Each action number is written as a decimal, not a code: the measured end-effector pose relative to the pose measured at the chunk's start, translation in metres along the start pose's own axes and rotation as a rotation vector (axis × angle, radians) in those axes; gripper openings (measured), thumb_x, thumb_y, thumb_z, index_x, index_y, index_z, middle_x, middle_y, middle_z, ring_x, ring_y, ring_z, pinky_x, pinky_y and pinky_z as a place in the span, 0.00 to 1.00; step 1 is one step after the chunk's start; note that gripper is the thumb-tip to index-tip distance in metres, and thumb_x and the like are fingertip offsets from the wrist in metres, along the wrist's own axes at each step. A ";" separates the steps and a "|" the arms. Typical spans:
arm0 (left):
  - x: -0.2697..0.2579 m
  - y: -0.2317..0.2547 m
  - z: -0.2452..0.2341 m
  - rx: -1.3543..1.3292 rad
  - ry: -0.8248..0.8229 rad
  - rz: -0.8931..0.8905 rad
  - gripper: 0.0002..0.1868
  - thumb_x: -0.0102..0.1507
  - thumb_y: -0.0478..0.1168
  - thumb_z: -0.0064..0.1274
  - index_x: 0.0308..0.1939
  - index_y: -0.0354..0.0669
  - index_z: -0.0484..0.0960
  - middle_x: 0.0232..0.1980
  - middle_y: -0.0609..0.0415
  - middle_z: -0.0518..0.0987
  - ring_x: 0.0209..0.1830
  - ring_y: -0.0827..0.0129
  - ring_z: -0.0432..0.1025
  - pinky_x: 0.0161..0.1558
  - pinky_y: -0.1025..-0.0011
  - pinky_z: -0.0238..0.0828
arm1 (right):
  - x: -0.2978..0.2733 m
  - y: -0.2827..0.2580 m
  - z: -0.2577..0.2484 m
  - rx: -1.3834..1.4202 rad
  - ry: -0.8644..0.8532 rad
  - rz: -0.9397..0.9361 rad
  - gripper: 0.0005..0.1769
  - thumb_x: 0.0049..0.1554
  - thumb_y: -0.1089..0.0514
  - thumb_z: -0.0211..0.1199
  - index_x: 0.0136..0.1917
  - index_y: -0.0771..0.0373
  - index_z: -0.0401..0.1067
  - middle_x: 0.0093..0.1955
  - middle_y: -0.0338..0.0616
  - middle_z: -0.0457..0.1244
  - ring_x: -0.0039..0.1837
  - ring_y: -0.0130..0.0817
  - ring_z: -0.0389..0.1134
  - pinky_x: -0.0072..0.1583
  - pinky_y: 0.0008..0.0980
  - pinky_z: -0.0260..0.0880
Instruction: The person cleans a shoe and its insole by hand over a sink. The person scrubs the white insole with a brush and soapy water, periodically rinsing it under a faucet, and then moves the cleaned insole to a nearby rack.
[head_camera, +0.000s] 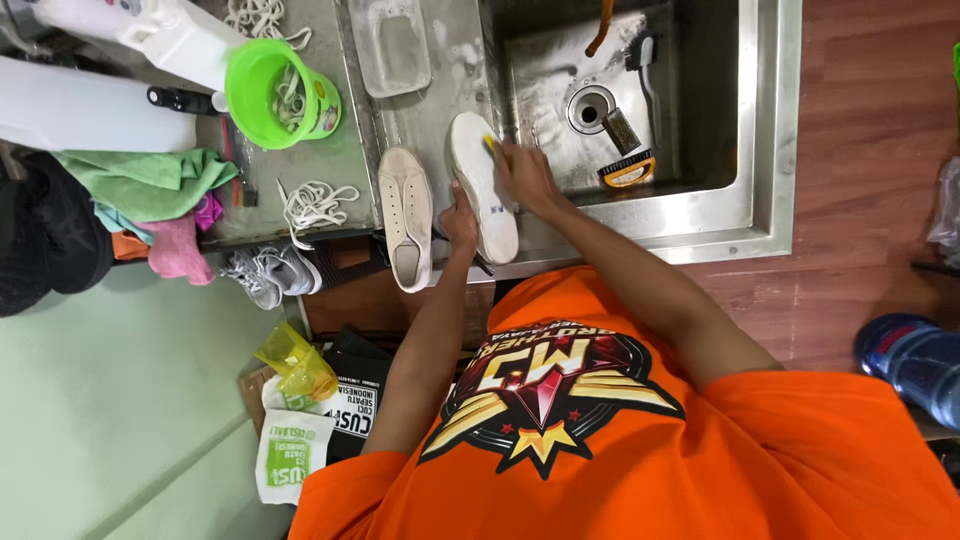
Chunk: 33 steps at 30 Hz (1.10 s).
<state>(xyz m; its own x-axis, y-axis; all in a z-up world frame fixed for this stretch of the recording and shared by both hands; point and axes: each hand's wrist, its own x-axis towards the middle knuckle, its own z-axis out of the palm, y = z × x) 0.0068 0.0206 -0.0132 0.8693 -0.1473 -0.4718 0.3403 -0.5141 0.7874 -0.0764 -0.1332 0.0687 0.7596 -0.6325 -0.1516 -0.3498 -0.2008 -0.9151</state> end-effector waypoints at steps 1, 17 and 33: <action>-0.004 0.008 -0.001 0.001 -0.003 0.005 0.43 0.67 0.75 0.47 0.08 0.49 0.69 0.10 0.56 0.64 0.14 0.70 0.61 0.31 0.66 0.60 | 0.011 0.012 0.005 0.001 0.006 -0.001 0.23 0.72 0.52 0.48 0.38 0.59 0.72 0.27 0.41 0.64 0.30 0.33 0.62 0.38 0.35 0.65; 0.012 -0.011 0.002 0.121 0.012 -0.098 0.45 0.62 0.78 0.44 0.19 0.40 0.85 0.23 0.40 0.80 0.31 0.52 0.77 0.45 0.60 0.69 | 0.021 0.002 0.007 -0.011 -0.016 -0.125 0.15 0.68 0.57 0.53 0.44 0.65 0.75 0.31 0.56 0.66 0.36 0.49 0.69 0.40 0.46 0.67; 0.016 -0.030 0.011 0.025 0.090 -0.015 0.43 0.64 0.74 0.50 0.08 0.44 0.77 0.12 0.48 0.72 0.17 0.60 0.71 0.37 0.63 0.68 | 0.021 -0.026 0.014 -0.033 -0.144 -0.167 0.13 0.66 0.60 0.51 0.44 0.66 0.73 0.29 0.54 0.65 0.34 0.43 0.68 0.40 0.42 0.67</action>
<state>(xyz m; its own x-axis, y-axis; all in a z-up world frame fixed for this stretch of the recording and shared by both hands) 0.0065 0.0246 -0.0479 0.8932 -0.0639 -0.4450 0.3452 -0.5368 0.7699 -0.0435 -0.1311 0.0838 0.8782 -0.4754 -0.0530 -0.2285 -0.3197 -0.9196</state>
